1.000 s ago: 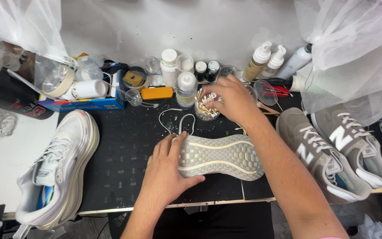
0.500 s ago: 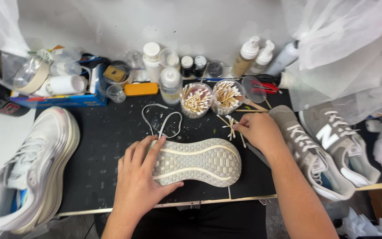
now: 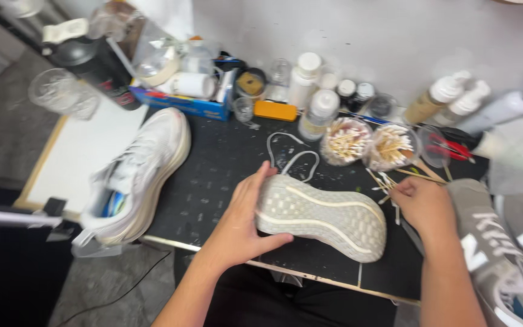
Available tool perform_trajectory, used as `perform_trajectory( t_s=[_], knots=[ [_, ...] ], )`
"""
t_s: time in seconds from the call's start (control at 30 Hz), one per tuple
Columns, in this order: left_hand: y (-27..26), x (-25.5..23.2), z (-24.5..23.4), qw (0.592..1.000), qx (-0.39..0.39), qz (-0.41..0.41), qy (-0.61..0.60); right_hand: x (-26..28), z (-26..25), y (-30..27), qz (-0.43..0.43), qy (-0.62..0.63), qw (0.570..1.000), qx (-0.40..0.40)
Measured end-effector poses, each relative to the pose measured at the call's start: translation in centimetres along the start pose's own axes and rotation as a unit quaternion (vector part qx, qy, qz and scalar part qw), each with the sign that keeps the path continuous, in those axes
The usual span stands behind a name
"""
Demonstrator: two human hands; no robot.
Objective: The person uses a cotton swab to clean the textured sole of a white sneaker. They repeatedly dip the swab into a small container of liquid and scrub the grooves of the shoe's outsole. The person rotates the shoe to access different areas of the sole during the cleaning process.
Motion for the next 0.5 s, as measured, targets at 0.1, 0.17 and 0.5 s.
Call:
perform_trajectory(
  t_s=[0.1,0.17,0.5],
  knots=[
    [0.1,0.1,0.5,1.000,-0.001,-0.013,0.006,1.4,-1.1,-0.9,-0.029,0.030,0.998,-0.055],
    [0.2,0.1,0.7,1.000,0.003,-0.027,0.006,2.8,-2.3,-1.8,-0.114,0.031,0.987,-0.113],
    [0.2,0.9,1.1,0.996,0.036,-0.079,0.011,9.9,-3.5,-0.9,-0.173,0.224,0.955,-0.091]
  ],
)
Point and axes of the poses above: each hand's wrist, its own y-axis towards the middle knuckle, its own z-axis out of the palm, x = y × z, the point moved 4 cm from there along y, towards the middle knuckle, and after that the axes turned 10 degrees about y, right-handed, at the moved point
